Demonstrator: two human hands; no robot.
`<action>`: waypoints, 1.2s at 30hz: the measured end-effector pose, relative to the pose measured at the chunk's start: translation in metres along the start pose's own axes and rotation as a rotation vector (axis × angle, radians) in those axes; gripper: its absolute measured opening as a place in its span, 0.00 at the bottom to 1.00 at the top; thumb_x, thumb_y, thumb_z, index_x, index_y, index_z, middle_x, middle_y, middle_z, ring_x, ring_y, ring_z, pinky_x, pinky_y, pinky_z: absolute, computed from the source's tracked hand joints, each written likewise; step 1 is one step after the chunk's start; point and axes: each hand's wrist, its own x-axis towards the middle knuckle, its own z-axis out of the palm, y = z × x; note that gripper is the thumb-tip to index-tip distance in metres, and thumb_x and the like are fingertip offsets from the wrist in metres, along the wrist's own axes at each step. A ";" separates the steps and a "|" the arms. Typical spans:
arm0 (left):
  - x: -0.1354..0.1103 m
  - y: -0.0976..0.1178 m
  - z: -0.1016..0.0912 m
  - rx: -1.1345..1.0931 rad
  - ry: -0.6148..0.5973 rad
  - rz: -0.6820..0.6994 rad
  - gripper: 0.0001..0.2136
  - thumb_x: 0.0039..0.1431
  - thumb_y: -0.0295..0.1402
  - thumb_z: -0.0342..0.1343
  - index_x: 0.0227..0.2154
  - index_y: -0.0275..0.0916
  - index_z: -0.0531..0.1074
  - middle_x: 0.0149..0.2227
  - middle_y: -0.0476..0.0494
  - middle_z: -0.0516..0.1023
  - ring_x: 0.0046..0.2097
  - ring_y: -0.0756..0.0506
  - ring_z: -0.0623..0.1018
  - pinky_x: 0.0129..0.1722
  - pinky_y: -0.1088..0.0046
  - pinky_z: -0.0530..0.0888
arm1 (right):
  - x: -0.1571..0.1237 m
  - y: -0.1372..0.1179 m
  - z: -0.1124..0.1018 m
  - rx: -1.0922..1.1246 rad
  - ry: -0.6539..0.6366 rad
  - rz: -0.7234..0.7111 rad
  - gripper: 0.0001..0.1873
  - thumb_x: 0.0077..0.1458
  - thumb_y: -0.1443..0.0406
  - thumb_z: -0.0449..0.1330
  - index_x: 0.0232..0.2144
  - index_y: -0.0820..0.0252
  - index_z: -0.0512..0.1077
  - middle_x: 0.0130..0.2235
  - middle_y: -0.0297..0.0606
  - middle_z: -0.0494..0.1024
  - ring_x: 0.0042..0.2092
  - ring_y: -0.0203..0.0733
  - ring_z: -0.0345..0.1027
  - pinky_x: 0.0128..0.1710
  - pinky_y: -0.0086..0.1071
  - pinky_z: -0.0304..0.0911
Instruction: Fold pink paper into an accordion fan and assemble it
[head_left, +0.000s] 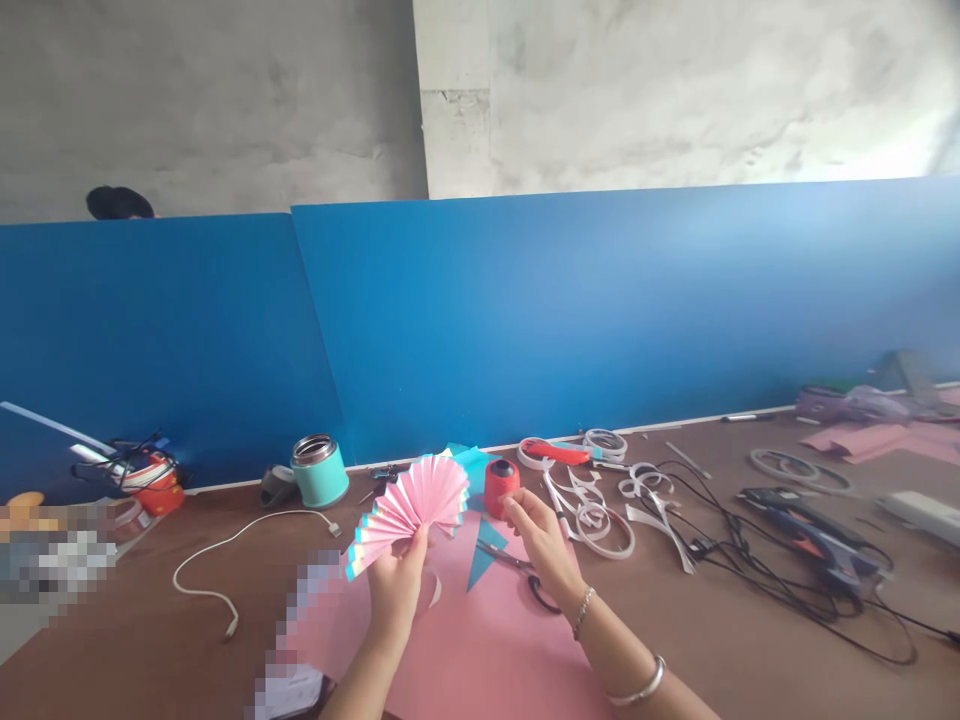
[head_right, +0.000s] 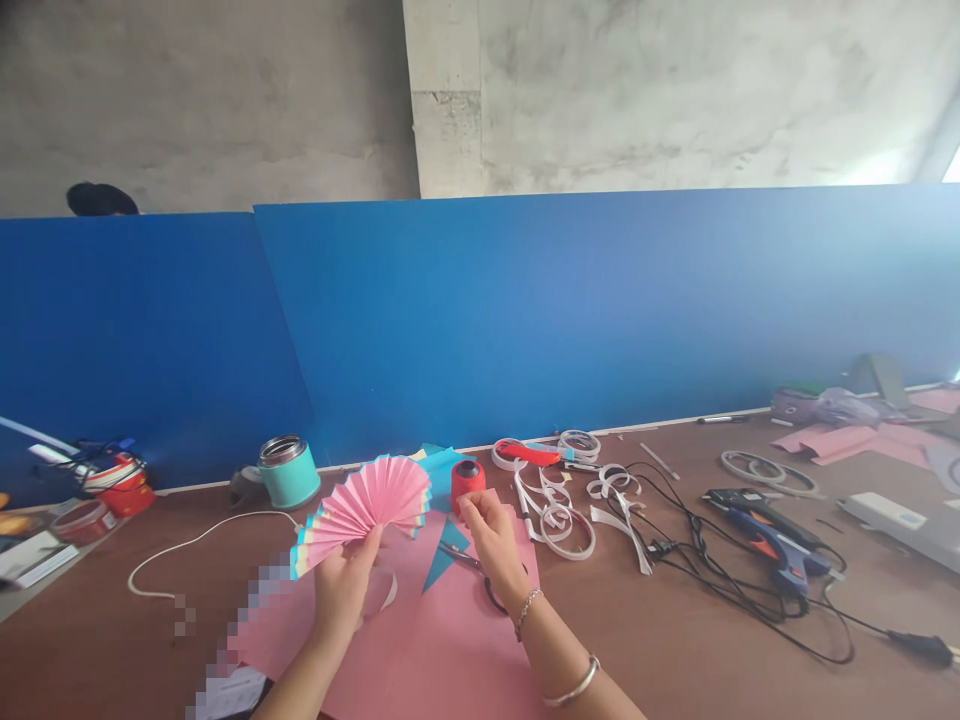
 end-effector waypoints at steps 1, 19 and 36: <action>-0.001 0.000 -0.001 0.047 0.019 0.108 0.13 0.51 0.42 0.56 0.24 0.37 0.74 0.25 0.40 0.78 0.29 0.41 0.77 0.31 0.66 0.74 | -0.002 0.000 0.002 0.023 -0.048 0.024 0.18 0.53 0.51 0.56 0.25 0.59 0.70 0.25 0.33 0.69 0.29 0.37 0.60 0.30 0.30 0.56; -0.027 0.016 -0.004 0.082 -0.157 0.352 0.13 0.58 0.38 0.49 0.38 0.47 0.78 0.42 0.45 0.75 0.48 0.43 0.75 0.48 0.69 0.71 | -0.015 -0.007 0.016 0.605 -0.325 0.116 0.17 0.48 0.66 0.62 0.43 0.53 0.71 0.39 0.36 0.77 0.37 0.40 0.69 0.36 0.32 0.64; -0.027 0.020 -0.005 0.028 -0.141 0.358 0.19 0.58 0.48 0.47 0.37 0.44 0.79 0.42 0.41 0.74 0.48 0.42 0.74 0.51 0.65 0.69 | -0.005 -0.001 0.005 0.553 -0.179 0.151 0.13 0.53 0.53 0.57 0.35 0.54 0.68 0.34 0.35 0.76 0.34 0.41 0.68 0.35 0.33 0.62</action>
